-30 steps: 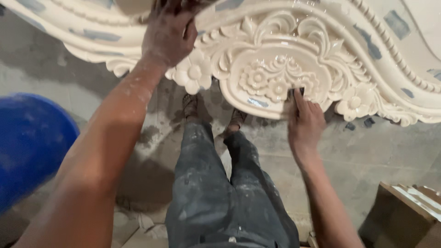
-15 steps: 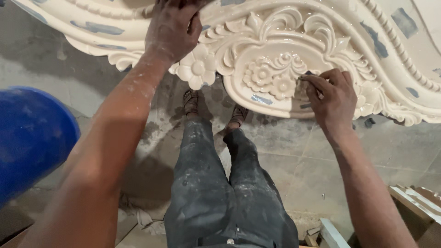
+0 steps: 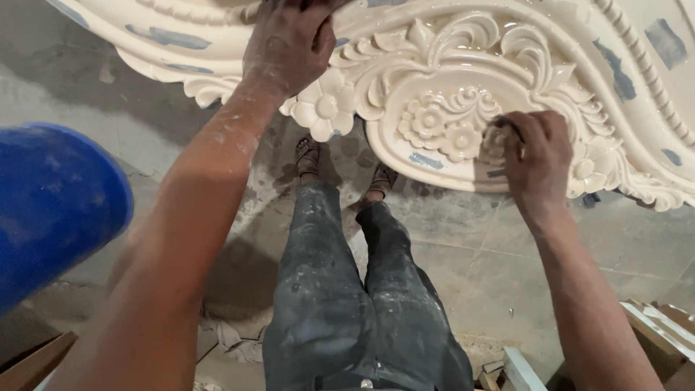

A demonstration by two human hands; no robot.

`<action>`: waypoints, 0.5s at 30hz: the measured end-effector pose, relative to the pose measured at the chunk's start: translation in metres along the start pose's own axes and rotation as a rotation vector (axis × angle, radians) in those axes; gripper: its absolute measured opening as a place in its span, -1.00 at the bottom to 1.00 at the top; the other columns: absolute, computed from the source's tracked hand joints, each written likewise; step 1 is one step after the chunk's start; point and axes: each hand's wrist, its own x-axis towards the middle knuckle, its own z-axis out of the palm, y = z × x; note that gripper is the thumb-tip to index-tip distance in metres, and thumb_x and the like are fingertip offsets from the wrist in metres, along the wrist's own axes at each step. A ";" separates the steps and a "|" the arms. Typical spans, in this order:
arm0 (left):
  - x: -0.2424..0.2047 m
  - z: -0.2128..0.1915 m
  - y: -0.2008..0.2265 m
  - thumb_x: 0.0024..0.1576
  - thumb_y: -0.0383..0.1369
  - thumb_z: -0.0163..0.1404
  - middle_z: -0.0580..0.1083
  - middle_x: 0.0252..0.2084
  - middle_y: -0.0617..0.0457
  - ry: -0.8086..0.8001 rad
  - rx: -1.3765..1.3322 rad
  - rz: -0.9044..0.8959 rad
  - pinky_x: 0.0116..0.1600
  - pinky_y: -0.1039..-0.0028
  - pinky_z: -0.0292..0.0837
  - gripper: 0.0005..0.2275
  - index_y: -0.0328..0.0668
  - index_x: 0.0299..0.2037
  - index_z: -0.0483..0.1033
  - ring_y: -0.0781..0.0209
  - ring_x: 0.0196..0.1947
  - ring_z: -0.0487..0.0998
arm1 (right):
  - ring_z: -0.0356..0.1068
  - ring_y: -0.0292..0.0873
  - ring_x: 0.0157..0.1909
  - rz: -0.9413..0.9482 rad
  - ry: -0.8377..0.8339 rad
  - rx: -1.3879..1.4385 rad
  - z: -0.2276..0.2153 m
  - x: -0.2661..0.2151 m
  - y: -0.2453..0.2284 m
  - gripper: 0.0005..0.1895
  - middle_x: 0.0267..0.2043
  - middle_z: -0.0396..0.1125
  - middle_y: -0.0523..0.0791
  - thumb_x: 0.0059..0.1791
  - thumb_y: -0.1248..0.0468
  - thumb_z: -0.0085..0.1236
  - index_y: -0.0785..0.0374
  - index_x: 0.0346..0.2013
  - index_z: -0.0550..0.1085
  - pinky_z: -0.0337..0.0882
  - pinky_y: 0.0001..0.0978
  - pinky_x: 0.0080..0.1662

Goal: The person sands the carved details of a wooden headboard using sandpaper and water, then rubs and smooths the carved edges by hand.

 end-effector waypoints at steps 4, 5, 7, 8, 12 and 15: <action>-0.001 -0.003 0.002 0.26 -0.34 0.00 0.46 -0.04 -0.29 0.014 -0.074 -0.022 0.08 0.01 0.36 -0.74 -0.14 0.13 0.55 -0.30 -0.03 0.45 | 0.37 -0.06 -0.07 0.176 0.123 0.025 0.023 0.003 -0.011 -0.67 -0.08 0.33 0.00 0.10 0.53 0.21 0.40 0.17 0.52 0.40 -0.24 -0.02; 0.000 -0.003 0.002 0.26 -0.34 0.00 0.46 -0.04 -0.29 0.017 -0.073 -0.020 0.08 0.01 0.36 -0.74 -0.14 0.13 0.55 -0.30 -0.03 0.45 | 0.38 -0.06 -0.11 0.188 0.135 0.078 0.038 0.011 -0.017 -0.72 -0.12 0.35 -0.01 0.08 0.48 0.30 0.39 0.09 0.54 0.40 -0.23 -0.07; -0.001 -0.003 0.003 0.28 -0.35 -0.01 0.46 -0.04 -0.27 -0.012 -0.080 -0.041 0.11 0.00 0.33 -0.73 -0.15 0.15 0.55 -0.31 -0.01 0.44 | 0.39 -0.06 -0.15 0.205 0.141 0.136 0.048 0.013 -0.030 -0.75 -0.16 0.37 -0.02 0.06 0.43 0.38 0.37 0.01 0.57 0.40 -0.22 -0.11; -0.001 -0.002 0.002 0.28 -0.35 -0.01 0.46 -0.04 -0.27 -0.013 -0.079 -0.042 0.11 0.00 0.33 -0.73 -0.15 0.15 0.55 -0.31 -0.01 0.44 | 0.42 -0.07 -0.16 0.242 0.196 0.201 0.048 0.012 -0.035 -0.80 -0.15 0.39 -0.01 0.07 0.44 0.37 0.37 -0.03 0.56 0.41 -0.26 -0.12; 0.001 -0.002 -0.002 0.29 -0.31 0.00 0.47 -0.01 -0.24 0.006 -0.007 0.009 0.19 0.03 0.33 -0.84 -0.20 -0.05 0.53 -0.24 0.02 0.45 | 0.47 -0.13 -0.22 0.293 0.247 0.238 0.035 0.005 -0.040 -0.82 -0.20 0.42 -0.02 0.04 0.48 0.31 0.37 -0.06 0.59 0.44 -0.32 -0.16; 0.000 0.000 -0.001 0.28 -0.32 -0.01 0.48 -0.01 -0.23 0.009 -0.018 0.009 0.18 0.04 0.33 -0.83 -0.19 -0.03 0.53 -0.22 0.02 0.45 | 0.47 -0.19 -0.25 0.404 0.301 0.269 0.035 0.007 -0.038 -0.74 -0.22 0.44 -0.04 -0.01 0.43 0.39 0.42 -0.05 0.56 0.42 -0.36 -0.19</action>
